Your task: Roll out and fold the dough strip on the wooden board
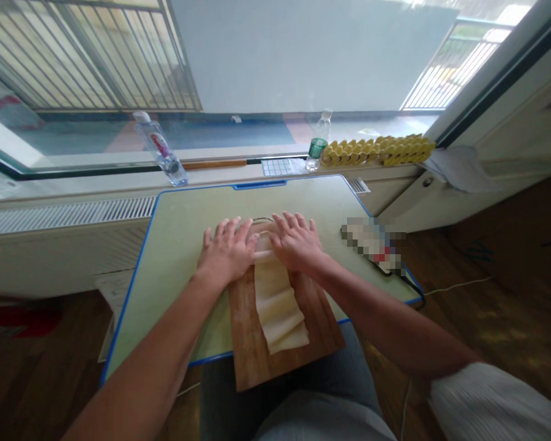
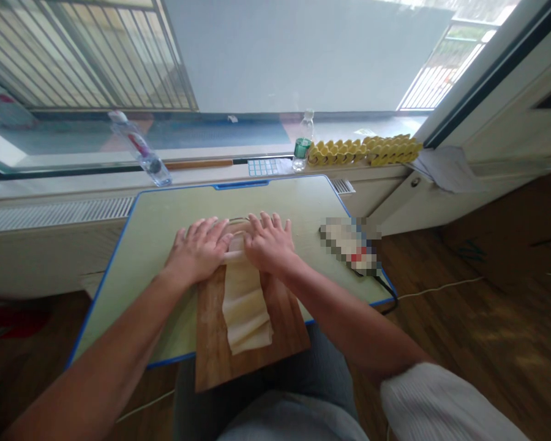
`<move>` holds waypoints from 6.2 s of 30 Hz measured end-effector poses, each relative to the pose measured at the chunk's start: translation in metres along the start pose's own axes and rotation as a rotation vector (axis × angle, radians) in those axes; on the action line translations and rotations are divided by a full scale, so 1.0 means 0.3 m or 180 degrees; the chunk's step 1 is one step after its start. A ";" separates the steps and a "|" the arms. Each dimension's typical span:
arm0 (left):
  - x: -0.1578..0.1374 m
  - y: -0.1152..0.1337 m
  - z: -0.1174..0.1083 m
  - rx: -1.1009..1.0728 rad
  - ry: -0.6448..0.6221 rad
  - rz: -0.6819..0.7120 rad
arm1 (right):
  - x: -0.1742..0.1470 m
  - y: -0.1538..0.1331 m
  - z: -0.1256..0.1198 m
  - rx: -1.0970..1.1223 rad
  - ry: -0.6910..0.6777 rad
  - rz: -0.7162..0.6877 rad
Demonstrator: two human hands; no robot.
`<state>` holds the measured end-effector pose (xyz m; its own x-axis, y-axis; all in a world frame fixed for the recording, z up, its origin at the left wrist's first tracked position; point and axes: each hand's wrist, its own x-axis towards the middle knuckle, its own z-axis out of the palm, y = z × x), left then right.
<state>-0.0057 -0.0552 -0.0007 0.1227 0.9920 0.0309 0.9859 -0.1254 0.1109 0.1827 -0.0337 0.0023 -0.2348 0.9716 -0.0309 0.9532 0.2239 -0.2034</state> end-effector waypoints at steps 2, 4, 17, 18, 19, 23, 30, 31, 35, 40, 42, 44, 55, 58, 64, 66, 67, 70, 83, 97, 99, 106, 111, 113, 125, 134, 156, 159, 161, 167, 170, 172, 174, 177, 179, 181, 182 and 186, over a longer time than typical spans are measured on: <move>-0.071 0.015 0.008 0.0056 0.0117 0.0058 | -0.073 -0.006 0.019 -0.0111 0.0150 -0.0088; -0.098 0.018 0.016 0.0070 0.0216 0.0058 | -0.102 -0.010 0.029 -0.0154 0.0230 -0.0096; -0.048 0.016 -0.003 0.0066 -0.0008 0.0036 | -0.048 -0.017 -0.001 -0.0070 -0.0090 -0.0066; -0.099 0.027 0.001 0.0061 0.0016 0.0058 | -0.102 -0.021 0.006 -0.0086 -0.0035 -0.0095; -0.143 0.036 0.005 0.0046 0.0053 0.0058 | -0.148 -0.025 0.012 -0.0086 -0.0014 -0.0102; -0.173 0.041 0.017 0.0038 0.0230 0.0055 | -0.166 -0.027 0.021 -0.0087 0.0041 -0.0103; 0.118 -0.017 -0.003 -0.0062 0.0264 -0.0106 | 0.148 -0.008 -0.021 0.0190 -0.0047 0.0078; 0.129 -0.018 -0.006 -0.0063 0.0224 -0.0131 | 0.157 -0.008 -0.024 0.0189 -0.0062 0.0101; 0.032 0.004 -0.006 0.0022 0.0007 -0.0049 | 0.051 -0.015 -0.005 0.0070 -0.0140 0.0011; -0.081 0.027 0.009 0.0001 0.0195 -0.0037 | -0.054 -0.027 0.027 -0.0066 0.0133 -0.0116; -0.032 0.015 0.011 -0.0007 0.0199 -0.0087 | 0.003 -0.026 0.022 -0.0013 0.0127 -0.0042; 0.044 -0.003 0.007 -0.0027 0.0114 -0.0141 | 0.088 -0.023 0.007 0.0088 0.0113 0.0029; -0.073 0.045 0.003 -0.0015 0.0200 -0.0114 | 0.004 -0.019 0.032 -0.0133 0.0260 -0.0115; -0.003 0.027 0.002 -0.0020 0.0185 -0.0180 | 0.068 -0.020 0.024 -0.0016 0.0221 -0.0058; 0.154 -0.021 -0.010 -0.0152 0.0023 -0.0279 | 0.231 -0.026 -0.007 0.0171 0.0320 -0.0028; 0.132 -0.016 -0.007 -0.0177 -0.0032 -0.0259 | 0.204 -0.024 -0.002 0.0184 0.0360 -0.0098; 0.113 -0.011 -0.005 -0.0176 -0.0042 -0.0253 | 0.178 -0.020 0.003 0.0177 0.0396 -0.0159; 0.061 0.003 0.001 -0.0152 -0.0020 -0.0275 | 0.094 -0.001 0.017 0.0091 0.0503 -0.0374; 0.152 -0.014 -0.011 -0.0187 0.0272 -0.0474 | 0.227 0.011 0.002 -0.0003 0.0105 -0.0126; 0.199 -0.009 -0.020 -0.0148 0.0372 -0.0444 | 0.263 0.012 0.000 0.0148 -0.0048 -0.0127; 0.225 -0.015 -0.027 -0.0111 0.0349 -0.0489 | 0.286 0.011 -0.001 0.0184 0.0014 -0.0094; 0.087 0.024 0.009 -0.0101 0.0553 -0.0424 | 0.167 0.000 0.014 0.0021 0.0271 -0.0147; 0.066 0.021 0.020 -0.0138 0.0427 -0.0478 | 0.182 -0.006 0.018 0.0057 0.0299 -0.0122; 0.108 0.006 0.010 -0.0175 0.0259 -0.0511 | 0.228 -0.008 0.015 0.0146 0.0232 -0.0082; 0.174 -0.017 -0.014 -0.0253 -0.0141 -0.0504 | 0.292 -0.010 0.004 0.0173 0.0123 -0.0092; 0.197 -0.029 -0.014 -0.0249 -0.0037 -0.0450 | 0.332 -0.017 0.004 0.0240 0.0124 0.0001; 0.119 -0.007 0.006 -0.0107 0.0124 -0.0226 | 0.183 -0.016 0.031 0.0099 0.0233 -0.0219; 0.202 -0.035 -0.001 -0.0160 0.0063 -0.0181 | 0.255 -0.015 0.015 0.0241 0.0090 -0.0116; 0.213 -0.040 0.001 -0.0151 0.0083 -0.0143 | 0.256 -0.018 0.012 0.0253 0.0064 -0.0081; 0.107 -0.014 0.016 -0.0074 0.0227 -0.0138 | 0.121 -0.044 0.034 0.0038 0.0336 -0.0110; 0.054 -0.003 0.015 -0.0096 0.0237 -0.0072 | 0.053 -0.058 0.037 0.0032 0.0372 -0.0106; 0.016 0.003 0.014 -0.0120 0.0246 -0.0030 | 0.011 -0.065 0.035 0.0059 0.0359 -0.0114; -0.034 0.008 0.018 -0.0144 0.0283 0.0002 | -0.037 -0.068 0.035 0.0093 0.0346 -0.0162; -0.122 0.011 0.031 -0.0163 0.0388 0.0083 | -0.113 -0.060 0.037 0.0237 0.0299 -0.0293; -0.173 0.010 0.038 -0.0186 0.0421 0.0165 | -0.155 -0.048 0.034 0.0372 0.0262 -0.0383; -0.203 0.009 0.037 -0.0219 0.0422 0.0208 | -0.183 -0.033 0.025 0.0501 0.0221 -0.0464; -0.210 0.010 0.032 -0.0224 0.0432 0.0209 | -0.191 -0.025 0.016 0.0553 0.0202 -0.0495; -0.212 0.031 -0.003 -0.0185 0.0502 0.0292 | -0.200 0.003 -0.027 0.0609 0.0179 -0.0610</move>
<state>-0.0046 -0.1195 -0.0007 0.1878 0.9620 0.1983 0.9626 -0.2204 0.1576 0.1991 -0.0913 0.0121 -0.3912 0.9169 0.0793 0.8378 0.3905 -0.3817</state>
